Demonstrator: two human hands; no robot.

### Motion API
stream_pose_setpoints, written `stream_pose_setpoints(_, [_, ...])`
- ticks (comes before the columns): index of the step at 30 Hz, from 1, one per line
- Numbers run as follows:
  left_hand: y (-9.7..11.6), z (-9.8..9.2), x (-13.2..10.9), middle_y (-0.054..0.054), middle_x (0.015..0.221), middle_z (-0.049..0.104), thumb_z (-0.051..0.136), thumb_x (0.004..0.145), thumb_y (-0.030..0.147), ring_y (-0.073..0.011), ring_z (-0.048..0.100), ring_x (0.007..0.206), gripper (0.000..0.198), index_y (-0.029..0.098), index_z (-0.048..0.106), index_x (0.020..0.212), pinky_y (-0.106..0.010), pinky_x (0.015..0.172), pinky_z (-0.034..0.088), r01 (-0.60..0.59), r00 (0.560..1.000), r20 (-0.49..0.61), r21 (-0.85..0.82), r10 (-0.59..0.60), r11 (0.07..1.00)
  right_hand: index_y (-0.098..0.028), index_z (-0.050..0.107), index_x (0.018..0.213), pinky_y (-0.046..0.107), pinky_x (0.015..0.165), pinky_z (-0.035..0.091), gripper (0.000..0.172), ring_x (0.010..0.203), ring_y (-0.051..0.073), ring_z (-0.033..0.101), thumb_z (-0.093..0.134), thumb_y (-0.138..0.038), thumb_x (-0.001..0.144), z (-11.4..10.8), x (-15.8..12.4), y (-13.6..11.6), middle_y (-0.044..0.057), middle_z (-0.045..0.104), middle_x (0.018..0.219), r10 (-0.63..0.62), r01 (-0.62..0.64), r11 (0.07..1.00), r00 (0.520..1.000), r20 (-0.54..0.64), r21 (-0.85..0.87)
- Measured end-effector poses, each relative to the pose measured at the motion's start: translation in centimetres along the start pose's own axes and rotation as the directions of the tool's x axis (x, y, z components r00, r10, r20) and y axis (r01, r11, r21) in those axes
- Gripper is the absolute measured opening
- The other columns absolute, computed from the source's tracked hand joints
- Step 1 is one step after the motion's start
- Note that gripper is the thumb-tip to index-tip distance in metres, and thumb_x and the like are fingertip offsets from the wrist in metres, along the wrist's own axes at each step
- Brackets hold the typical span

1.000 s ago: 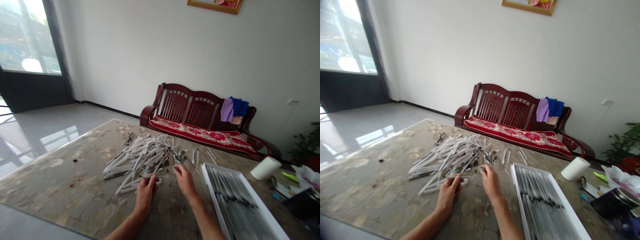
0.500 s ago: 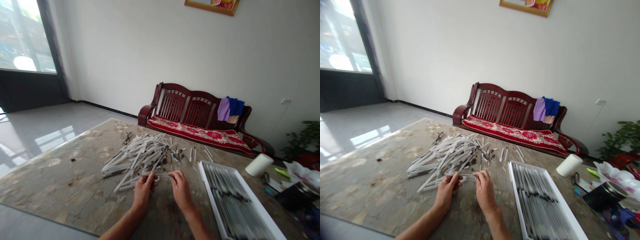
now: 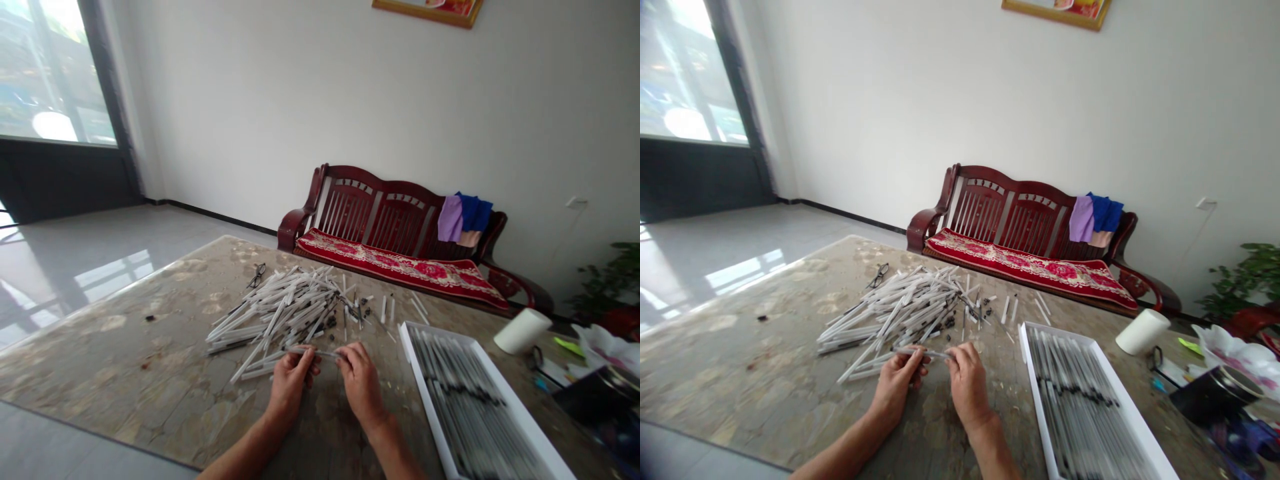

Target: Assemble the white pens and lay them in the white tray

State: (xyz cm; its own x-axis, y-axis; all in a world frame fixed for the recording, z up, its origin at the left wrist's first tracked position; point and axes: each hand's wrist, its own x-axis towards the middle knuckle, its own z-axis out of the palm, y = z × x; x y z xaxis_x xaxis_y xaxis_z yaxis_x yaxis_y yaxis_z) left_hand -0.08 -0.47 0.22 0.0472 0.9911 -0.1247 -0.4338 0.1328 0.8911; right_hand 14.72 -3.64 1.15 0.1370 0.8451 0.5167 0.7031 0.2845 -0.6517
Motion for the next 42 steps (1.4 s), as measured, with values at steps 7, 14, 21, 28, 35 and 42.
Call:
stream_pose_setpoints(7, [-0.2,0.2,-0.1,0.0,0.057,0.065,0.079,0.062,0.052,-0.0141,0.059,0.047,0.042,0.016,0.065,0.078,-0.02,0.04,0.041,-0.049,0.993,0.104,0.019,0.047,0.999,-0.018,0.07,0.073,0.026,0.066,0.044,0.01,0.072,0.017,0.059,0.061,-0.021,0.077,-1.0,0.2,0.1,0.001,0.063,0.071,0.273,-0.297,0.944,0.948,0.166,0.141])
stream_pose_setpoints(14, [-0.3,0.5,-0.4,-0.003,0.064,0.07,0.078,0.064,0.051,-0.0168,0.064,0.054,0.043,0.016,0.066,0.085,-0.021,0.041,0.044,-0.025,0.98,0.195,0.002,0.024,1.0,-0.017,0.068,0.085,0.019,0.048,0.036,0.027,0.052,0.01,0.049,0.075,-0.036,0.066,-1.5,-0.6,-1.2,-0.006,0.057,0.06,0.538,-0.594,0.515,0.785,0.306,0.618])
stream_pose_setpoints(21, [-1.1,0.2,-0.8,-0.006,0.078,0.072,0.078,0.065,0.044,-0.0175,0.065,0.056,0.047,0.016,0.065,0.1,-0.023,0.041,0.047,-0.085,0.91,0.415,0.151,0.015,0.985,-0.019,0.066,0.076,0.017,0.043,0.039,0.039,0.05,0.009,0.053,0.088,-0.042,0.054,-0.5,-2.2,-1.0,-0.004,0.06,0.057,0.715,-0.449,0.069,0.645,0.27,0.891])
stream_pose_setpoints(28, [-1.7,0.2,-0.4,-0.004,0.083,0.069,0.065,0.074,0.045,-0.016,0.062,0.055,0.04,0.019,0.064,0.104,-0.023,0.041,0.042,-0.131,0.926,0.376,0.316,0.003,0.939,-0.018,0.065,0.085,0.021,0.046,0.04,0.042,0.061,0.015,0.06,0.065,-0.059,0.072,-15.1,2.3,6.6,0.003,0.07,0.077,0.598,-0.489,0.791,0.746,-0.293,0.369])
stream_pose_setpoints(35, [-1.7,0.5,-0.4,-0.003,0.07,0.068,0.06,0.077,0.039,-0.0167,0.059,0.055,0.029,0.017,0.07,0.093,-0.025,0.052,0.042,-0.195,0.899,0.435,0.487,-0.043,0.851,-0.019,0.063,0.059,0.026,0.057,0.036,0.022,0.063,0.019,0.06,0.059,-0.034,0.074,-22.3,5.1,13.8,0.004,0.065,0.06,0.531,-0.581,0.71,0.813,-0.241,-0.398])
stream_pose_setpoints(42, [-2.2,0.4,-0.3,-0.003,0.074,0.069,0.057,0.078,0.034,-0.0157,0.059,0.055,0.026,0.017,0.07,0.093,-0.026,0.056,0.042,-0.17,0.895,0.439,0.493,-0.075,0.853,-0.021,0.069,0.065,0.027,0.061,0.037,0.021,0.073,0.023,0.065,0.059,-0.035,0.078,-20.8,5.0,15.2,0.008,0.071,0.071,0.566,-0.557,0.6,0.803,-0.187,-0.574])
